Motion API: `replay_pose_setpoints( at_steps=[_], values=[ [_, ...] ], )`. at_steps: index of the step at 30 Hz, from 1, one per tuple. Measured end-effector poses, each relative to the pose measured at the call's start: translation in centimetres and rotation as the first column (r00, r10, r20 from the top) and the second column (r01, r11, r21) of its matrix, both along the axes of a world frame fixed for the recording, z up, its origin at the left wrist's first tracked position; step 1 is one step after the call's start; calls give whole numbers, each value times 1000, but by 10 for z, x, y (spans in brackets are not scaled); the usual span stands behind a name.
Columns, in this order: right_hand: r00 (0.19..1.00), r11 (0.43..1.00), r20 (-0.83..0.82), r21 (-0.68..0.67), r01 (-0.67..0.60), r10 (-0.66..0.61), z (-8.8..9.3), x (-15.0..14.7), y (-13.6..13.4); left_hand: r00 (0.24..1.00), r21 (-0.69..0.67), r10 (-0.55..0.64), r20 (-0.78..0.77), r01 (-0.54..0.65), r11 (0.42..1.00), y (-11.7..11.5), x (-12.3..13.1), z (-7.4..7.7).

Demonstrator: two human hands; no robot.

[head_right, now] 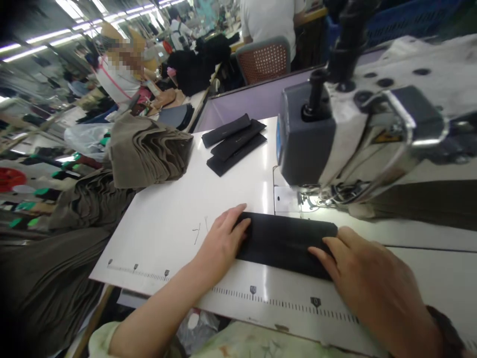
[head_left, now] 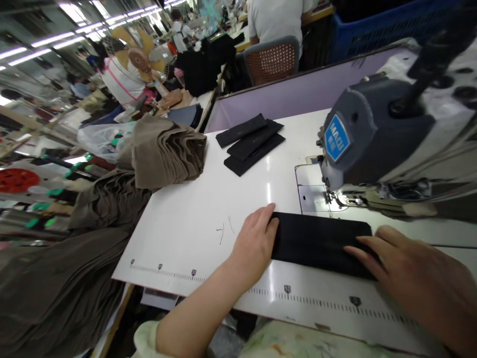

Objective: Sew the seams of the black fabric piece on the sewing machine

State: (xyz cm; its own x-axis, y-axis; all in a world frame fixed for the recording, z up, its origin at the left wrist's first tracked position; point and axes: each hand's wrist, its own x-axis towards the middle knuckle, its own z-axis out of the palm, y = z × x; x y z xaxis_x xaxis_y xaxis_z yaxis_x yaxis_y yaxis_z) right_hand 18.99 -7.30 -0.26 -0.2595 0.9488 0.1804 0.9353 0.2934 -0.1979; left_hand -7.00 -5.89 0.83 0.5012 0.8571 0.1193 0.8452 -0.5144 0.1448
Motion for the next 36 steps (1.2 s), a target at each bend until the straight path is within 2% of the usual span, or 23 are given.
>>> replay_pose_setpoints(
  at_steps=[2, 4, 6, 8, 11, 13, 16, 19, 23, 30, 36],
  values=[
    [983, 992, 157, 67, -111, 100, 5, -6, 4, 985, -42, -170, -1, 170, 985, 4, 1, 2],
    [960, 975, 244, 135, -177, 141, 7, -11, 6, 973, -83, -232, -15, 230, 970, 7, 4, 3],
    [955, 945, 235, 225, -236, 183, 4, -15, 9, 979, -82, -200, -36, 197, 977, 8, 10, 5],
    [935, 896, 190, 281, -344, 299, 0, -19, 10, 986, -79, -157, -60, 153, 985, 9, 19, 7],
    [878, 838, 130, 262, -478, 461, -8, -23, 11, 990, -89, -87, -111, 78, 993, 8, 32, 9],
    [878, 848, 90, 231, -478, 470, -11, -26, 11, 990, -76, -72, -123, 63, 995, 7, 39, 7],
    [903, 885, 29, 190, -425, 428, -11, -33, 10, 986, -3, -129, -106, 129, 992, 6, 44, -2],
    [914, 899, 14, 174, -402, 406, -11, -39, 8, 980, 80, -164, -111, 173, 982, 5, 44, -10],
    [925, 912, 6, 164, -376, 380, -22, -43, 5, 977, 130, -185, -110, 198, 972, 2, 43, -14],
    [912, 877, 67, 251, -409, 405, -36, -38, 5, 974, 54, -162, -156, 173, 984, -2, 44, -17],
    [899, 862, 106, 253, -438, 426, -38, -35, 4, 986, -21, -146, -86, 144, 989, -3, 39, -19]
  ],
)
